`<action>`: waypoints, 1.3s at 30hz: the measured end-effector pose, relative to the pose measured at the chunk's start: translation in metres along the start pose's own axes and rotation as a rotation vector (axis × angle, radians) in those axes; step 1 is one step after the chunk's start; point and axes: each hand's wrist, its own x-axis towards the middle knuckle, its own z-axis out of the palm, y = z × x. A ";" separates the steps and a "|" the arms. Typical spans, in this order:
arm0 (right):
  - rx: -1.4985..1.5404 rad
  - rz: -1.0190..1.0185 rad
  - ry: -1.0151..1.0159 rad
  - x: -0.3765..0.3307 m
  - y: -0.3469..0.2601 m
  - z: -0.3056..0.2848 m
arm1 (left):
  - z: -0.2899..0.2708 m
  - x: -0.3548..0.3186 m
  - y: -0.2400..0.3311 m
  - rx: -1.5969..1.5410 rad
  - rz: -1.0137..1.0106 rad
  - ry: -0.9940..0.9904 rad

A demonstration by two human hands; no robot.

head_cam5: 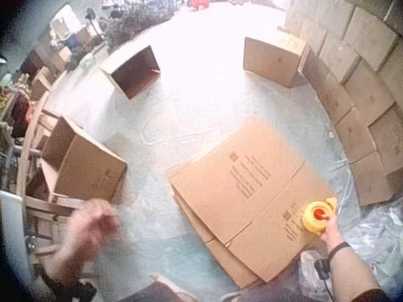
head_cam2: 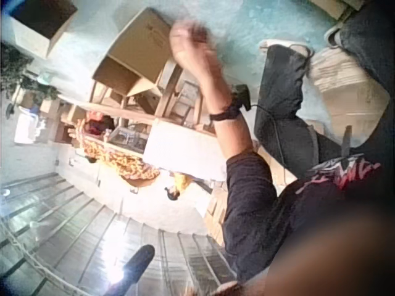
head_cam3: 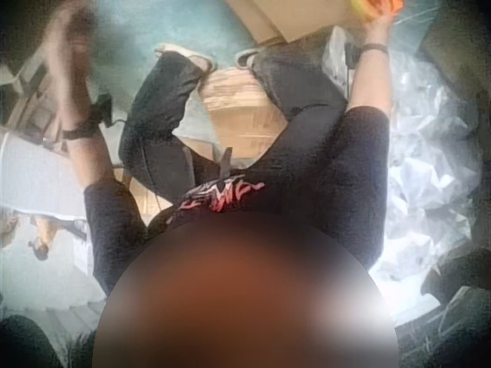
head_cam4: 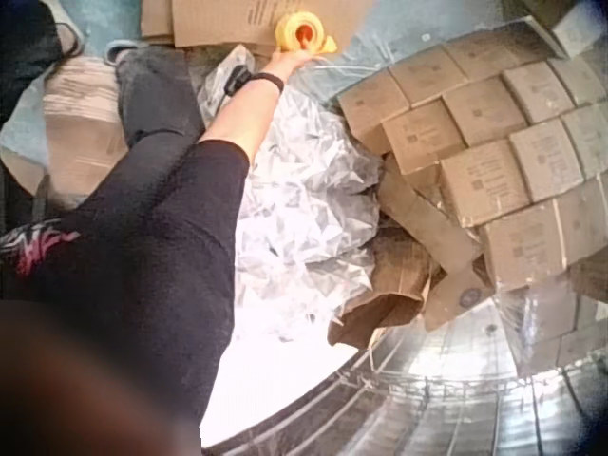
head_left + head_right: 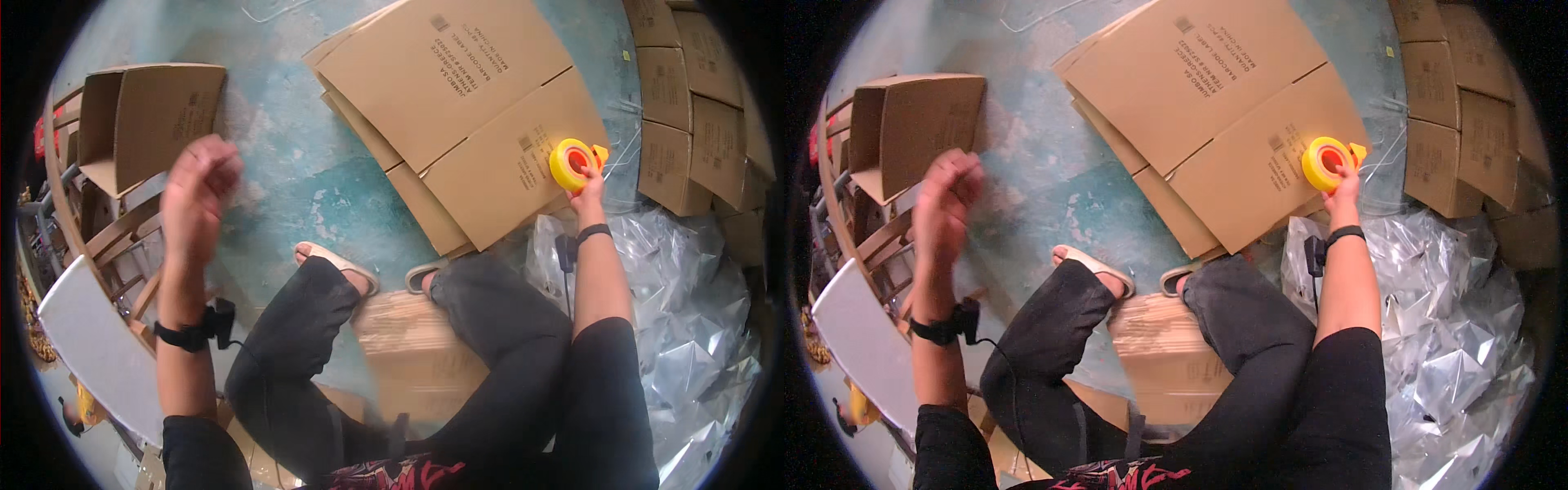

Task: Assembling and taping together cardboard shipping boxes in a warehouse environment.

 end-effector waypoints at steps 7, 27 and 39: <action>-0.179 0.127 -0.305 -0.018 -0.007 0.030 | -0.046 -0.026 -0.095 0.214 -0.376 -0.255; -0.539 -0.925 -0.811 -0.336 -0.051 0.016 | 0.126 -0.091 -0.169 1.249 0.440 -0.198; -0.243 -1.061 -0.462 -0.358 -0.036 -0.023 | 0.279 -0.067 -0.385 0.195 -0.108 -0.261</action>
